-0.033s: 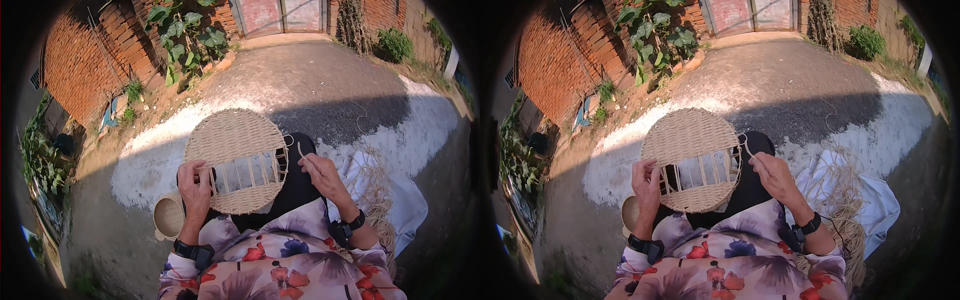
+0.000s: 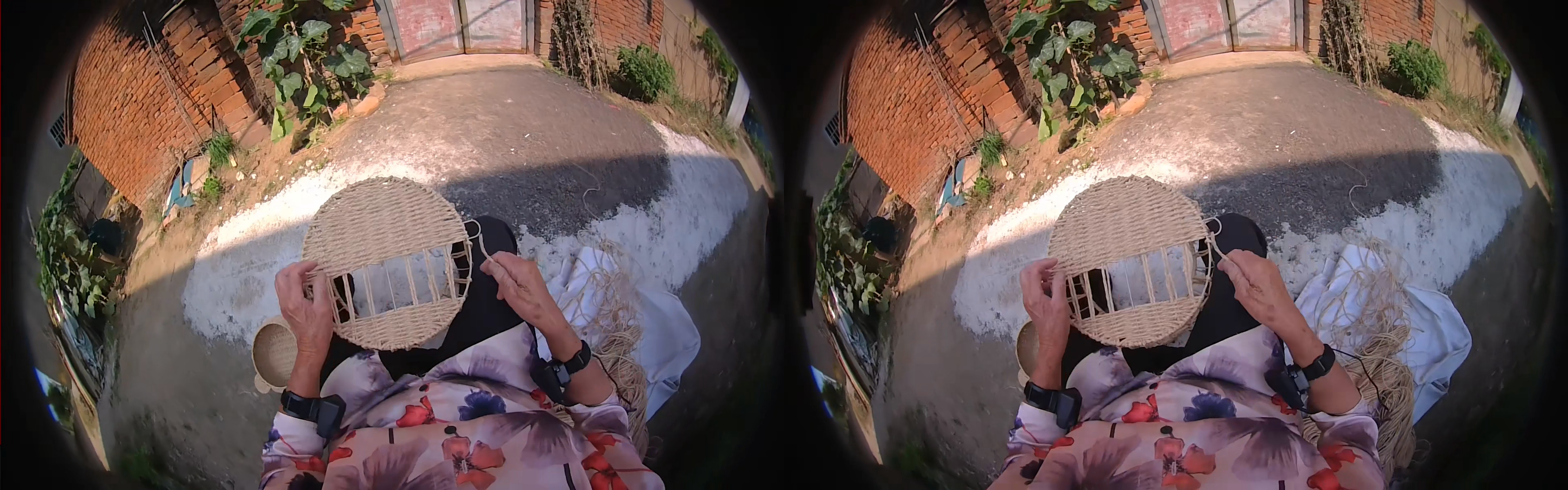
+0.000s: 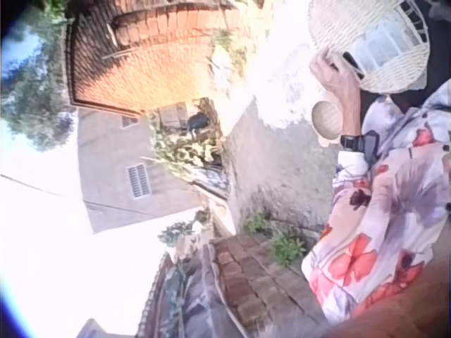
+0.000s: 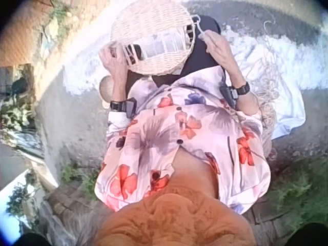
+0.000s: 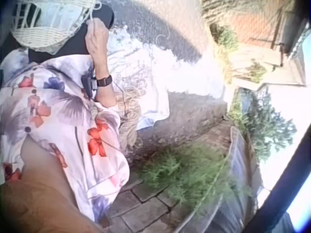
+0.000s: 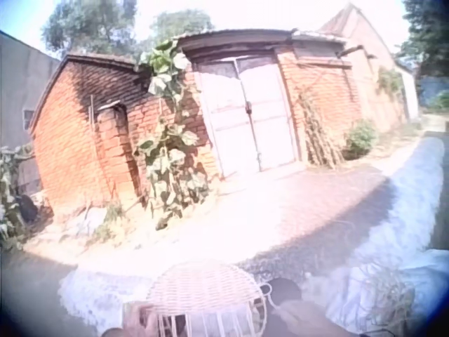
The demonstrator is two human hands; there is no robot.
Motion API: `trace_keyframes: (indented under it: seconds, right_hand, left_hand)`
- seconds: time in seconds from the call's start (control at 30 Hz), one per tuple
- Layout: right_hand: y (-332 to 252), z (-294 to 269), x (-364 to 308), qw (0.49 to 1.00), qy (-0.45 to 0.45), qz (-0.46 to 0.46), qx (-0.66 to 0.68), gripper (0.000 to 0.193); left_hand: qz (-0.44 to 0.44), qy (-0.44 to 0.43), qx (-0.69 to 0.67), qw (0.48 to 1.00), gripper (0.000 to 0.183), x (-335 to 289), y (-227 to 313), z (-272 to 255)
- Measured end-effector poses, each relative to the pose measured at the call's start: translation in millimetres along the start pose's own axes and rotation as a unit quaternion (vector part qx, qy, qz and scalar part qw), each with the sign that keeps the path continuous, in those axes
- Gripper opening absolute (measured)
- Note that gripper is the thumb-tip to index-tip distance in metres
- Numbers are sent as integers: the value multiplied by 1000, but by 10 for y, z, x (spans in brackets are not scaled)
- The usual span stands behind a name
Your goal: Weaving the base and sides of a round basket or tray using thin strips of weaving material.
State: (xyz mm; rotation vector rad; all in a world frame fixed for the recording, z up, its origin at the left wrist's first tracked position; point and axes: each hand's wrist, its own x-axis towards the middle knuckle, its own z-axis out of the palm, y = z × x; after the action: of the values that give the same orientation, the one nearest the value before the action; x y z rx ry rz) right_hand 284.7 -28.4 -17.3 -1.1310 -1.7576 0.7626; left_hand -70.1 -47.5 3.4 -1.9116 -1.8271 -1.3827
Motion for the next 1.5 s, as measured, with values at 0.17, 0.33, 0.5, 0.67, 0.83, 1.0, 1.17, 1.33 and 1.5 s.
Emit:
trace_keyframes:
  seconds: [0.17,0.33,0.5,0.67,0.83,1.0,1.17,1.33,1.5]
  right_hand:
    - [-10,320,181,989,12,127,71,30]
    - [-16,458,171,993,29,107,-40,26]
    - [99,618,148,993,68,6,-92,21]
    - [-287,412,180,977,-38,184,97,23]
    - [-614,314,85,988,8,-51,-146,28]
    - [-986,641,13,944,-311,-15,110,34]
    - [-984,956,-41,904,-404,62,122,37]
    - [-897,919,6,896,-435,-79,32,34]
    - [-870,743,166,945,-322,-18,47,27]
  left_hand:
    - [-106,26,-28,994,24,-146,-454,74]
    - [-175,12,-155,972,28,-219,-467,134]
    - [-157,-1,-162,974,26,-205,-481,133]
    - [-105,43,-46,992,26,-225,-475,48]
    - [0,8,-56,998,16,-314,-23,-217]
    - [-41,-240,-359,901,21,-566,483,-216]
    - [-230,-263,-453,820,20,-782,465,-315]
    - [-331,-127,-684,638,18,-876,150,-581]
    - [-392,-13,-617,682,16,-856,-637,-1171]
